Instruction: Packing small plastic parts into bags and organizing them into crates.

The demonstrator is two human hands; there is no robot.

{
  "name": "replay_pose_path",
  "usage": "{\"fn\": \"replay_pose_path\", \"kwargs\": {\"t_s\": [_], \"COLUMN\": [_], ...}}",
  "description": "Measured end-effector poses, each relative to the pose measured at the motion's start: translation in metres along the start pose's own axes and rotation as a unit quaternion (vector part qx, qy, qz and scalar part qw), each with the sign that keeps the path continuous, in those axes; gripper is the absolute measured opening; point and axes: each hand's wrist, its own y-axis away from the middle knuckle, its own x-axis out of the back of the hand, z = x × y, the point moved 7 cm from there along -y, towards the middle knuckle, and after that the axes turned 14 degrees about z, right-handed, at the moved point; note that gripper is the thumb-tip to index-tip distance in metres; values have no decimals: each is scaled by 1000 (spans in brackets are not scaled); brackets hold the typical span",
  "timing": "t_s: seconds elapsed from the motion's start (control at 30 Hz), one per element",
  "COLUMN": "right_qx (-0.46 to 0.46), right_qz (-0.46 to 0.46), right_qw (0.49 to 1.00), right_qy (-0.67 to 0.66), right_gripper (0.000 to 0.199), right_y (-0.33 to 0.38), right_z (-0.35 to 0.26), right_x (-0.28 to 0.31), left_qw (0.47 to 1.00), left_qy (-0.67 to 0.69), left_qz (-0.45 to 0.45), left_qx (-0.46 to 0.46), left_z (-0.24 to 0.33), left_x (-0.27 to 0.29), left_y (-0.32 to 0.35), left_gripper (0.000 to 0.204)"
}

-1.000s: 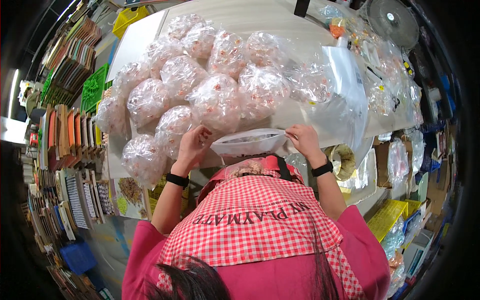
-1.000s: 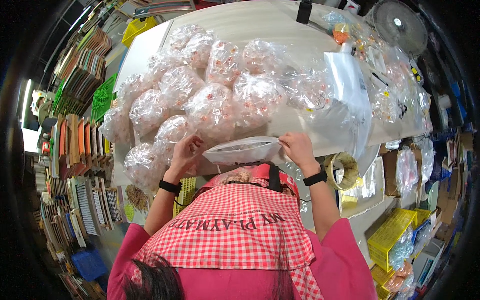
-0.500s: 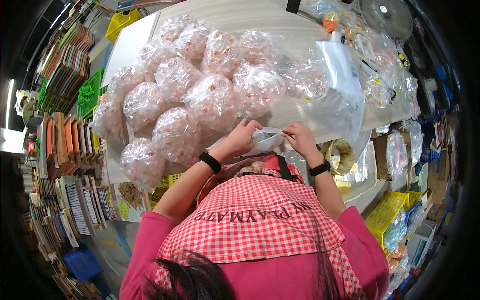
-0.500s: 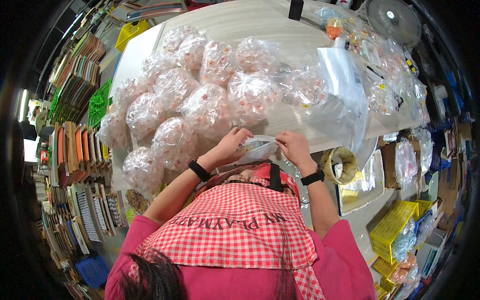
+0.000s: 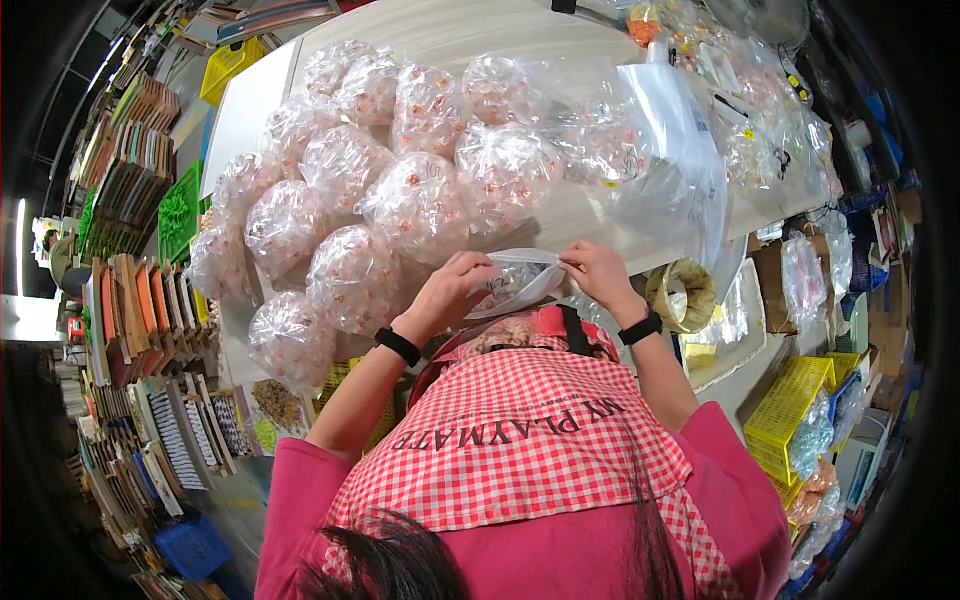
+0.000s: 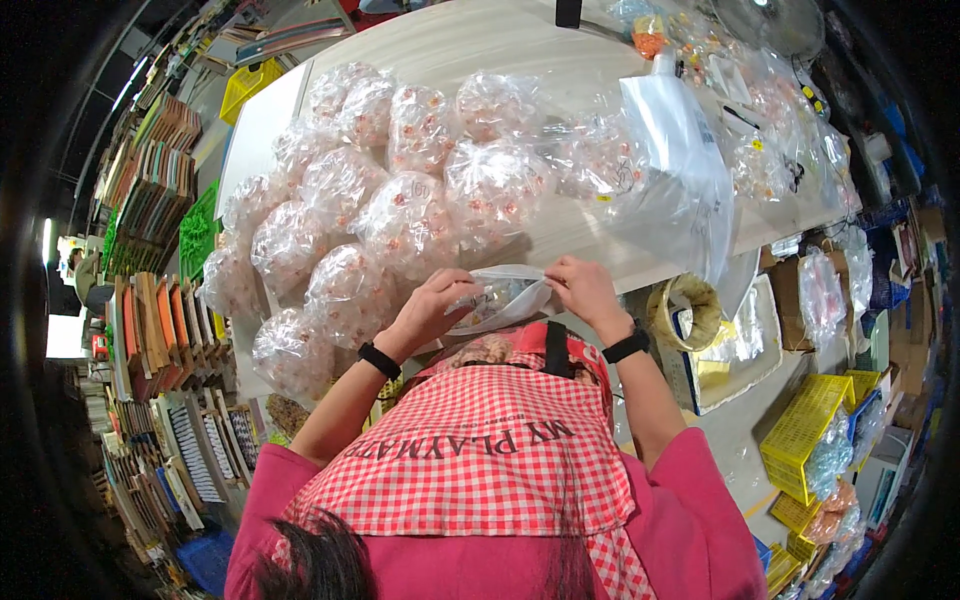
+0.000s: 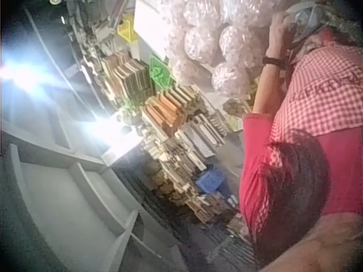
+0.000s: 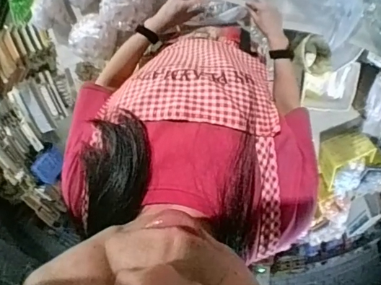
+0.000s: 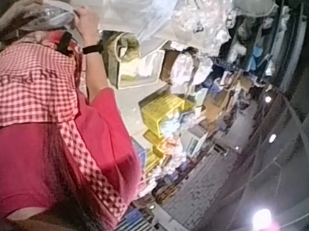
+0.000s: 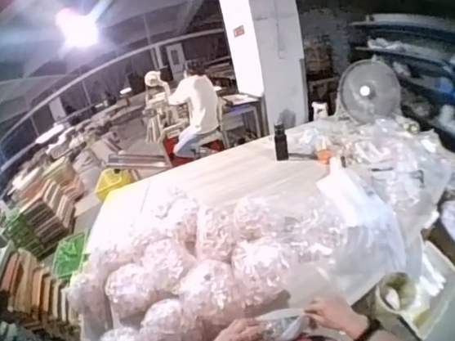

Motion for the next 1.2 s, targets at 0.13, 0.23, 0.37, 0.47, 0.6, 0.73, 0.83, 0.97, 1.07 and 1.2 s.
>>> {"fn": "replay_pose_path", "kwargs": {"t_s": [0.13,0.23,0.37,0.47,0.6,0.73,0.83,0.97,1.07,1.2], "right_qx": [20,29,16,0,-50,-13,-26,6,-30,-14], "right_qz": [11,21,37,44,36,60,46,52,39,28], "right_qw": [1000,999,998,996,991,989,988,993,989,991], "right_qy": [-3,0,-41,-76,-117,-135,-146,-109,-136,-134], "right_gripper": [12,11,12,12,11,14,15,12,10,12], "right_y": [-1,-1,-1,-5,-2,2,2,1,2,0], "right_z": [-5,-12,-11,-8,4,11,5,-2,-6,-10], "right_x": [1,4,2,-2,-4,-3,-4,0,7,8], "left_qw": [995,992,993,991,997,996,990,988,988,991], "left_qy": [-55,-51,-99,-118,-61,-77,-94,-127,-138,-126], "left_qz": [-66,-53,-58,-51,-48,0,93,71,55,41], "left_qx": [-59,-102,-30,19,21,52,-37,-47,-34,-14], "left_z": [1,1,-28,-47,-36,1,34,36,24,11], "left_x": [-21,-39,-61,-67,-55,-32,-34,-71,-75,-78], "left_y": [4,2,8,12,3,-36,-57,-58,-56,-50], "left_gripper": [27,20,11,11,13,17,23,25,19,14]}}
